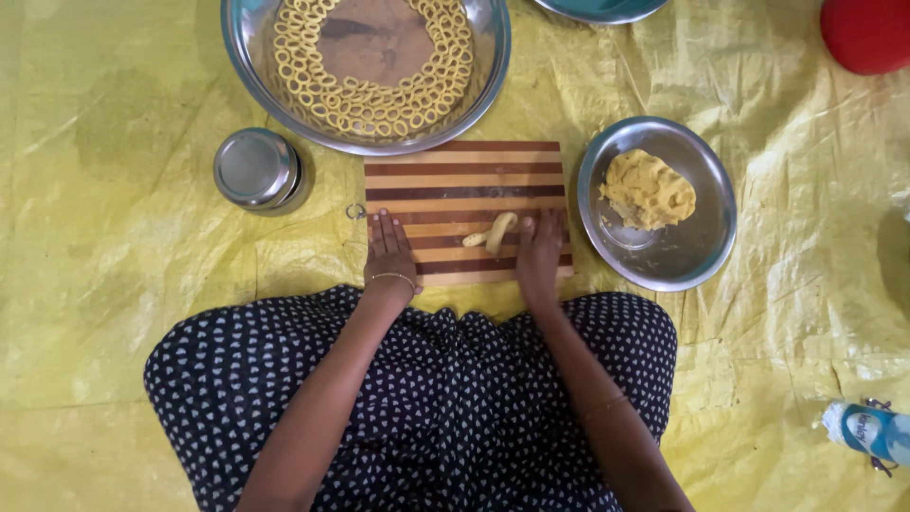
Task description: The person rolls a piece of dough into a thin rope on a wooden board, then shapes it into small rings and places them into a large metal tray. The process is repeated with additional dough pieces.
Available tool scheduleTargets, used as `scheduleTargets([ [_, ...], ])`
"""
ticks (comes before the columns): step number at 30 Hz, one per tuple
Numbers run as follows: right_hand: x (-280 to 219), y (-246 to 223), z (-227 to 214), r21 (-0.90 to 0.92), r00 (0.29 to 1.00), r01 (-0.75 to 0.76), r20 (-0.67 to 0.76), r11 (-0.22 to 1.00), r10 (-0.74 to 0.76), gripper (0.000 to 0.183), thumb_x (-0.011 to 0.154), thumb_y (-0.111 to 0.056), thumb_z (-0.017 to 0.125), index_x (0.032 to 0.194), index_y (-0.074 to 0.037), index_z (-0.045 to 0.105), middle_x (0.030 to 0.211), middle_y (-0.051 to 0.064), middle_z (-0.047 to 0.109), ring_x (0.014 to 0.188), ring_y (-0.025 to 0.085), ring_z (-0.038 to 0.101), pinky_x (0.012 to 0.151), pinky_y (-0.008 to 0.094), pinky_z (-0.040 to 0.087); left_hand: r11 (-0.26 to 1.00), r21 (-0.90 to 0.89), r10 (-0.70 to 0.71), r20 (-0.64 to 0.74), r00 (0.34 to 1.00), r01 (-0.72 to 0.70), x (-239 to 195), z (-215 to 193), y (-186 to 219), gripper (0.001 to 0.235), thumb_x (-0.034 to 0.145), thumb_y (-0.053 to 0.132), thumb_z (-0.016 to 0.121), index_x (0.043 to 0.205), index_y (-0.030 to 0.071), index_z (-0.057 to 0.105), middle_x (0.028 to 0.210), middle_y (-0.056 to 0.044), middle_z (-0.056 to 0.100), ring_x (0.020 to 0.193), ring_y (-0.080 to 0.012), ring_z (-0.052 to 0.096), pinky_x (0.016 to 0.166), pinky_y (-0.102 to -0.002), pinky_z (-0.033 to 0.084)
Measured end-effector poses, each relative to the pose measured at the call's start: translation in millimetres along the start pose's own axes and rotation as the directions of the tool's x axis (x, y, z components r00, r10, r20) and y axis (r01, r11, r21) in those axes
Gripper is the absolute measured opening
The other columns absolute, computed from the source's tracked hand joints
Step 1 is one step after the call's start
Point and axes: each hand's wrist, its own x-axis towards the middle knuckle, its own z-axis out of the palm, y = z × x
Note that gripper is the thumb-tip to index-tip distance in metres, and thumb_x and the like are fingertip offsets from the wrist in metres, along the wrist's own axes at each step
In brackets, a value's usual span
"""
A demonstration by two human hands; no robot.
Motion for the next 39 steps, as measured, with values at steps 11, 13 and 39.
scheduleTargets([
  [11, 31, -74, 44, -0.574, 0.900, 0.433, 0.324, 0.695, -0.292, 0.050, 0.112, -0.041, 0.045, 0.128, 0.005, 0.054, 0.131, 0.029, 0.054, 0.125, 0.040, 0.048, 0.104, 0.054, 0.044, 1.000, 0.011, -0.026, -0.005, 1.000, 0.026, 12, 13, 3, 0.113, 0.093, 0.038, 0.067, 0.157, -0.013, -0.011, 0.164, -0.035, -0.024, 0.153, -0.0465, -0.019, 0.127, -0.044, 0.008],
  [13, 68, -68, 44, -0.581, 0.848, 0.502, 0.184, 0.640, -0.498, 0.035, 0.107, -0.036, 0.052, 0.105, -0.002, 0.060, 0.106, 0.020, 0.063, 0.101, 0.033, 0.059, 0.085, 0.048, 0.051, 0.999, 0.015, -0.030, 0.032, 0.999, 0.029, 10, 10, 3, 0.114, 0.093, 0.039, 0.067, 0.158, -0.012, -0.012, 0.164, -0.034, -0.024, 0.154, -0.0458, -0.020, 0.127, -0.044, 0.007],
  [39, -15, -52, 20, -0.018, 0.997, -0.004, -0.075, 1.000, 0.002, 0.086, 0.093, -0.049, 0.066, 0.145, 0.010, 0.033, 0.146, 0.036, 0.029, 0.134, 0.051, 0.034, 0.111, 0.064, 0.035, 0.999, -0.018, -0.027, 0.001, 1.000, 0.027, 10, 6, 4, 0.101, 0.098, 0.033, 0.056, 0.156, -0.013, -0.013, 0.163, -0.036, -0.025, 0.153, -0.0458, -0.021, 0.127, -0.047, 0.008],
])
